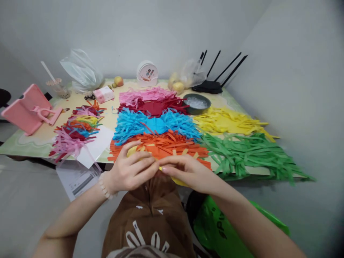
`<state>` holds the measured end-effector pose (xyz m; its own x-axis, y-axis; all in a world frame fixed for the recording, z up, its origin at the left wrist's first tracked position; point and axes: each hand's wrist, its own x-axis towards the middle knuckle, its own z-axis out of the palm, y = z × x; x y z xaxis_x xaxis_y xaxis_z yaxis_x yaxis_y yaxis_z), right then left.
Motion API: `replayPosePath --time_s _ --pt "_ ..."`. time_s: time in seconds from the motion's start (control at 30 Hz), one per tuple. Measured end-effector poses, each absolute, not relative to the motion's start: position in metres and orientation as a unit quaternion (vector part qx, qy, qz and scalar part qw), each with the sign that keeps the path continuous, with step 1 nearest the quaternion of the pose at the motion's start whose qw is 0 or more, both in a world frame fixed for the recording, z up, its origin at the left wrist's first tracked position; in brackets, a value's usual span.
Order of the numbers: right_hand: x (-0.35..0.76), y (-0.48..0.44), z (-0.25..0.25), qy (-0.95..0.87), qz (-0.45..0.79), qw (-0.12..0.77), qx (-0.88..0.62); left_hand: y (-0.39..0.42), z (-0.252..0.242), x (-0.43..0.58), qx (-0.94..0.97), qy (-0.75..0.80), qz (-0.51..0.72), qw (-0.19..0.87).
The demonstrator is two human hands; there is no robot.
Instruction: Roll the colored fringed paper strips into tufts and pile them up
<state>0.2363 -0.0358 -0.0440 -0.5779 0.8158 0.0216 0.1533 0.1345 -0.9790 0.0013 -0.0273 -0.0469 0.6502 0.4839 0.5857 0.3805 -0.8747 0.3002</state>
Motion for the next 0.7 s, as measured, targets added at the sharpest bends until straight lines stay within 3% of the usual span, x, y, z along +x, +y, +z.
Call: replayPosePath --time_s 0.13,0.3,0.43,0.57,0.7 --pt "0.219 -0.040 -0.060 -0.575 0.669 0.340 -0.327 -0.028 -0.060 -0.001 0.888 0.261 0.370 0.087" --pt "0.206 -0.052 -0.061 -0.538 0.642 0.442 -0.320 -0.038 -0.081 0.017 0.817 0.315 0.480 0.052" --pt "0.207 -0.051 -0.048 -0.618 0.539 0.492 -0.294 -0.054 -0.079 0.046 0.695 0.365 0.590 0.189" --pt "0.213 -0.043 -0.040 -0.680 0.419 0.497 -0.338 -0.056 -0.077 0.062 0.616 0.387 0.601 0.332" --pt "0.214 -0.031 -0.043 -0.729 0.318 0.505 -0.334 -0.044 -0.088 0.068 0.582 0.393 0.619 0.352"
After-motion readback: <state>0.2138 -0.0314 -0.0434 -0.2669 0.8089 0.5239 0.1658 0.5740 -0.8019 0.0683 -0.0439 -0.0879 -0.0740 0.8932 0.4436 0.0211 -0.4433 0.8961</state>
